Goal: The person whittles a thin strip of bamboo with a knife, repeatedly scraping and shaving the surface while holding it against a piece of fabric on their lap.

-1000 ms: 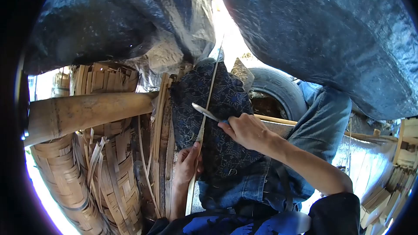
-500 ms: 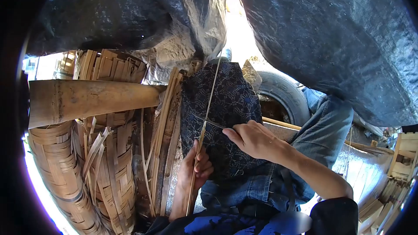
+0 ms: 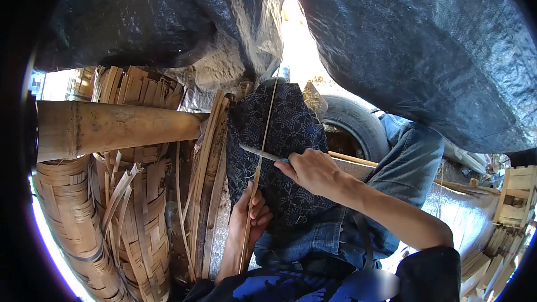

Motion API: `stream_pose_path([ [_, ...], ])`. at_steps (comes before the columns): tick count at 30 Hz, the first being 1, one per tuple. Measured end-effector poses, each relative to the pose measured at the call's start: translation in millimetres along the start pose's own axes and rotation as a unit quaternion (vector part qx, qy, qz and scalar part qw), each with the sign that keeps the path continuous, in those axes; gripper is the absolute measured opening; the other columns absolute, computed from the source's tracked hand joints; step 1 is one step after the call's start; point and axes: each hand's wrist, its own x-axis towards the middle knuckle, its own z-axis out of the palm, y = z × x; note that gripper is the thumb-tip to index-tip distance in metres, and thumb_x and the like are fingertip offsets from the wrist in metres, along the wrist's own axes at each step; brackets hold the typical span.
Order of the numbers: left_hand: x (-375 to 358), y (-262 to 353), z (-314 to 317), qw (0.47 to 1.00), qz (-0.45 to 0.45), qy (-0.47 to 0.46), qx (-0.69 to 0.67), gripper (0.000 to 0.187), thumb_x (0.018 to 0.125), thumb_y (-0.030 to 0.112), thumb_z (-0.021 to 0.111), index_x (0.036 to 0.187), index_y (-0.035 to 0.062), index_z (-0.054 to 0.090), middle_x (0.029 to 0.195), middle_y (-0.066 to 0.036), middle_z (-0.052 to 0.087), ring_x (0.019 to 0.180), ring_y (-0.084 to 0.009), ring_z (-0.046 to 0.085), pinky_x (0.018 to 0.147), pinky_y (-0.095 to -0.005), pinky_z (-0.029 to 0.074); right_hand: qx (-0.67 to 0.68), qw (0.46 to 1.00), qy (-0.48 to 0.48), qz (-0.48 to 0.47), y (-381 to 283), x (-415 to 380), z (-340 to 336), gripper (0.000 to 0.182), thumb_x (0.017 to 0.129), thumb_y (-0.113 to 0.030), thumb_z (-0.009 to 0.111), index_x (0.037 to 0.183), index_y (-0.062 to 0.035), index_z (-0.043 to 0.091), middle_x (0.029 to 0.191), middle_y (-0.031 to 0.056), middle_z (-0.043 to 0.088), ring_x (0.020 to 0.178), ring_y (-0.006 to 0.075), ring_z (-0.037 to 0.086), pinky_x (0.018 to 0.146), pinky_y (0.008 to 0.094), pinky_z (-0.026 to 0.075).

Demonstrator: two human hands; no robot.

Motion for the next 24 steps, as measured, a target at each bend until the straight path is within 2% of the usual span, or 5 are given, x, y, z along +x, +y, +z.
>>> stream_pose_path([
  [15,-5.3,-11.6,-2.2,0.999,0.005,0.007,0.045,0.041,0.098,0.04,0.041,0.067,0.0134,0.046,0.043,0.006,0.033,0.033,-0.0061,0.027,0.039,-0.0203,0.026,-0.073,0.996,0.048,0.006,29.9,28.0,0.4,0.044,0.096,-0.031,0.049,0.061,-0.0045,0.053,0.045,0.0118,0.052,0.038,0.0273,0.054,0.037,0.0412,0.042],
  [17,-2.7,-10.5,-5.5,0.999,0.022,-0.014,0.031,0.04,0.098,0.038,0.042,0.068,0.0127,0.046,0.045,0.004,0.036,0.034,-0.0065,0.028,0.04,-0.0212,0.027,-0.218,0.918,0.227,-0.239,36.1,18.8,9.7,0.043,0.096,-0.03,0.049,0.063,-0.0034,0.054,0.045,0.0127,0.052,0.037,0.0263,0.053,0.038,0.0412,0.04],
  [18,-1.9,-9.9,-5.9,0.999,0.027,-0.018,0.024,0.04,0.098,0.038,0.042,0.068,0.0127,0.046,0.045,0.004,0.036,0.034,-0.0065,0.028,0.04,-0.0212,0.027,-0.052,0.995,0.06,-0.064,19.1,6.1,0.8,0.041,0.095,-0.029,0.051,0.065,-0.0013,0.055,0.047,0.0152,0.052,0.039,0.0287,0.054,0.039,0.042,0.039],
  [19,-2.3,-9.4,-6.2,1.0,0.017,-0.002,0.02,0.04,0.098,0.038,0.043,0.067,0.0126,0.046,0.045,0.004,0.035,0.035,-0.0064,0.028,0.04,-0.0214,0.027,0.05,0.995,-0.08,0.045,5.1,0.1,-7.4,0.04,0.093,-0.029,0.053,0.065,-0.0009,0.055,0.047,0.0166,0.051,0.039,0.0308,0.053,0.039,0.0424,0.04],
  [24,-3.1,-8.8,0.5,0.997,-0.005,0.028,0.069,0.04,0.098,0.039,0.043,0.067,0.0133,0.045,0.043,0.005,0.034,0.033,-0.0065,0.028,0.038,-0.0209,0.026,-0.044,0.999,0.027,0.011,3.7,-8.7,-3.9,0.041,0.093,-0.03,0.054,0.062,-0.0028,0.051,0.045,0.0158,0.049,0.038,0.0314,0.052,0.039,0.0412,0.041],
])
